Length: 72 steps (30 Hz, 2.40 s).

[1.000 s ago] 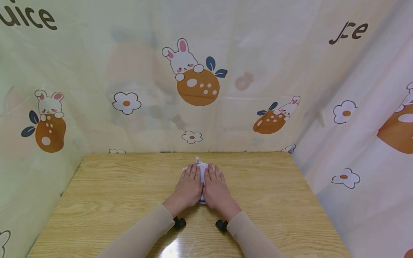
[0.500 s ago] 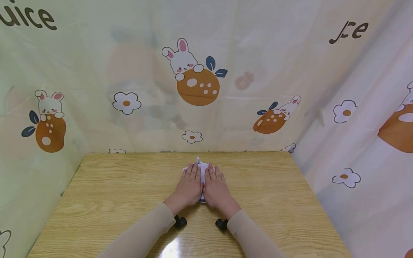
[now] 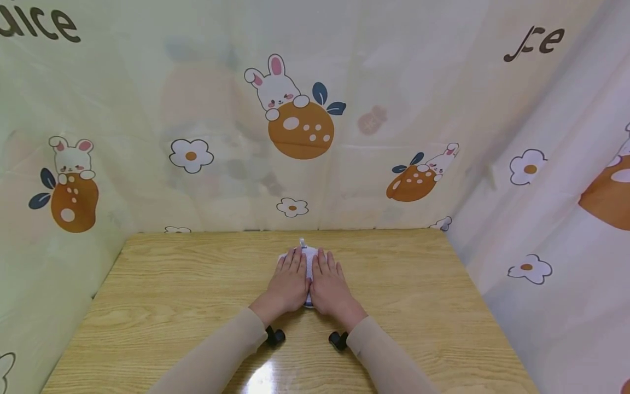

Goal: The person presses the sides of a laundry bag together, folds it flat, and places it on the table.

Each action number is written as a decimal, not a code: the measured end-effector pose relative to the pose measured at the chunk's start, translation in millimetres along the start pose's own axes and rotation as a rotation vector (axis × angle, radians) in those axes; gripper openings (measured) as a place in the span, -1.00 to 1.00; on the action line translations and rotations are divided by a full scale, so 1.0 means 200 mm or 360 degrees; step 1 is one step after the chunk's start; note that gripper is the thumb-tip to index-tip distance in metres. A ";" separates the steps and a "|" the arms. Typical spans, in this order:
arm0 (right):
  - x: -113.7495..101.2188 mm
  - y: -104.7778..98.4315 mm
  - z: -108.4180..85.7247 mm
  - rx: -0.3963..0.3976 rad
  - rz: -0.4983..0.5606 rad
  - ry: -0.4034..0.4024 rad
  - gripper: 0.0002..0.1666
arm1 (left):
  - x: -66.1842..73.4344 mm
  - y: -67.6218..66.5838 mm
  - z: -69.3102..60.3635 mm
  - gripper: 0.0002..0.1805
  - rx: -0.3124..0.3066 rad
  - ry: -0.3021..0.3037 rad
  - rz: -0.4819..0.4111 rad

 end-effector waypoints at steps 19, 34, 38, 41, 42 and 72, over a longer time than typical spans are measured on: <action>-0.01 0.00 0.04 -0.0016 -0.0030 0.0018 -0.24 | -0.02 0.00 0.01 -0.27 -0.0043 -0.0008 -0.0031; 0.00 0.02 0.05 -0.0027 -0.0006 0.0058 -0.24 | -0.03 0.01 0.02 -0.26 -0.0050 -0.0018 -0.0071; 0.00 0.02 0.06 -0.0015 -0.0010 0.0052 -0.23 | -0.04 0.01 0.03 -0.26 -0.0052 -0.0014 -0.0076; 0.01 0.03 0.07 -0.0009 0.0011 0.0044 -0.23 | -0.04 0.02 0.03 -0.26 -0.0054 -0.0010 -0.0079; 0.02 0.03 0.07 -0.0008 0.0024 0.0041 -0.23 | -0.04 0.02 0.04 -0.26 -0.0053 -0.0009 -0.0077; 0.04 -0.03 0.14 0.0139 0.0241 0.0139 -0.28 | -0.18 -0.09 0.10 -0.37 0.0130 0.0080 -0.0605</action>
Point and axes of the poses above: each hand's wrist, its own z-axis towards the middle knuckle, its own y-axis out of the palm, x = y × z, the point moved 8 cm from there along z, towards the middle knuckle, and after that the axes turned 5 degrees about y, right-handed, at the moved point
